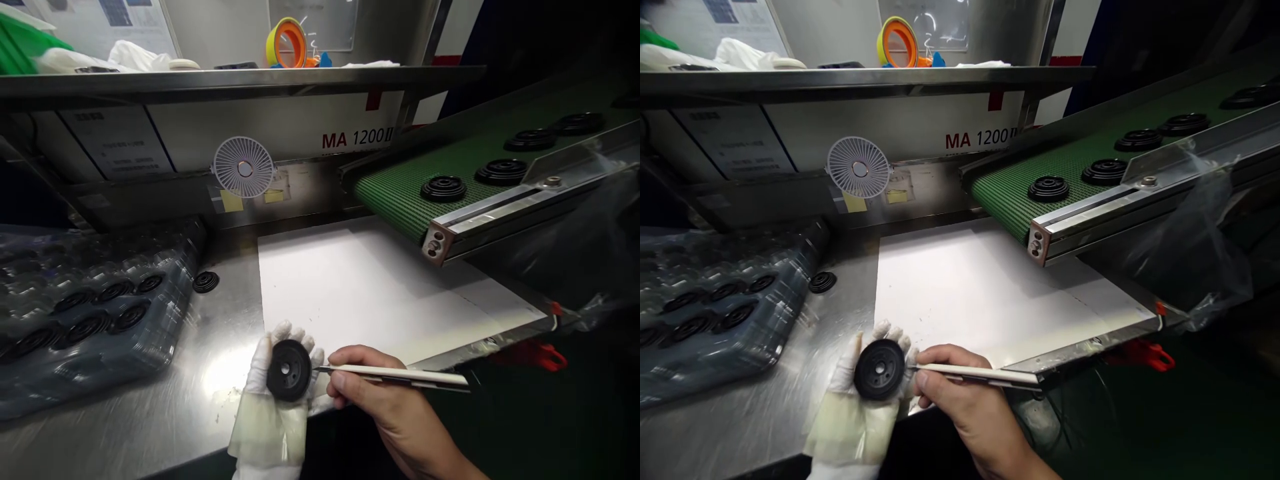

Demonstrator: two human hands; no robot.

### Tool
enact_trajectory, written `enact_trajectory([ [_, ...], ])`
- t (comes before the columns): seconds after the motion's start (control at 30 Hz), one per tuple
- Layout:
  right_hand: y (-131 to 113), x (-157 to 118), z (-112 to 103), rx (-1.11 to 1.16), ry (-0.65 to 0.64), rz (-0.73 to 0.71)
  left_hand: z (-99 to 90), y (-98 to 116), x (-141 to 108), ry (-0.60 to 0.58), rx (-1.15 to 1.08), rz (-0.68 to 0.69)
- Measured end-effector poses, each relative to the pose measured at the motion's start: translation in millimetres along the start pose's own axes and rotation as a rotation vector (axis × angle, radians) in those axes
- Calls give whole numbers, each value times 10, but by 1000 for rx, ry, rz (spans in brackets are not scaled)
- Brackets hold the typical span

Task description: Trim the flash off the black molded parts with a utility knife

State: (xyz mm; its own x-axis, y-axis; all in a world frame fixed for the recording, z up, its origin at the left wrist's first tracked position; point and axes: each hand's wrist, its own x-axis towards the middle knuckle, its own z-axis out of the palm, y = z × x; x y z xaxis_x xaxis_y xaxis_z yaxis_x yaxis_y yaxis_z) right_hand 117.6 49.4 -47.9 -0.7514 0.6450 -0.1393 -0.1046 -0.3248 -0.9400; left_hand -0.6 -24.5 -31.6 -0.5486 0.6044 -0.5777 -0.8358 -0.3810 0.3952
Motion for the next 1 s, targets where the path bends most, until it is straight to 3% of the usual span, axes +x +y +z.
enact_trajectory([
  [0.13, 82, 20, 151, -29, 9, -39, 40, -14, 0, 63, -50, 43],
  [0.33, 169, 63, 273, -128, 139, -42, 35, -27, 22, 37, -142, -17],
  [0.53, 218, 64, 274, -122, 139, -11, 23, -31, 18, 57, -143, 12],
  [0.7, 236, 78, 282, -127, 165, -11, 0, -38, 13, 50, -122, -57],
  [1.0, 268, 90, 287, -125, 151, 14, -29, -44, 47, 80, -121, 19],
])
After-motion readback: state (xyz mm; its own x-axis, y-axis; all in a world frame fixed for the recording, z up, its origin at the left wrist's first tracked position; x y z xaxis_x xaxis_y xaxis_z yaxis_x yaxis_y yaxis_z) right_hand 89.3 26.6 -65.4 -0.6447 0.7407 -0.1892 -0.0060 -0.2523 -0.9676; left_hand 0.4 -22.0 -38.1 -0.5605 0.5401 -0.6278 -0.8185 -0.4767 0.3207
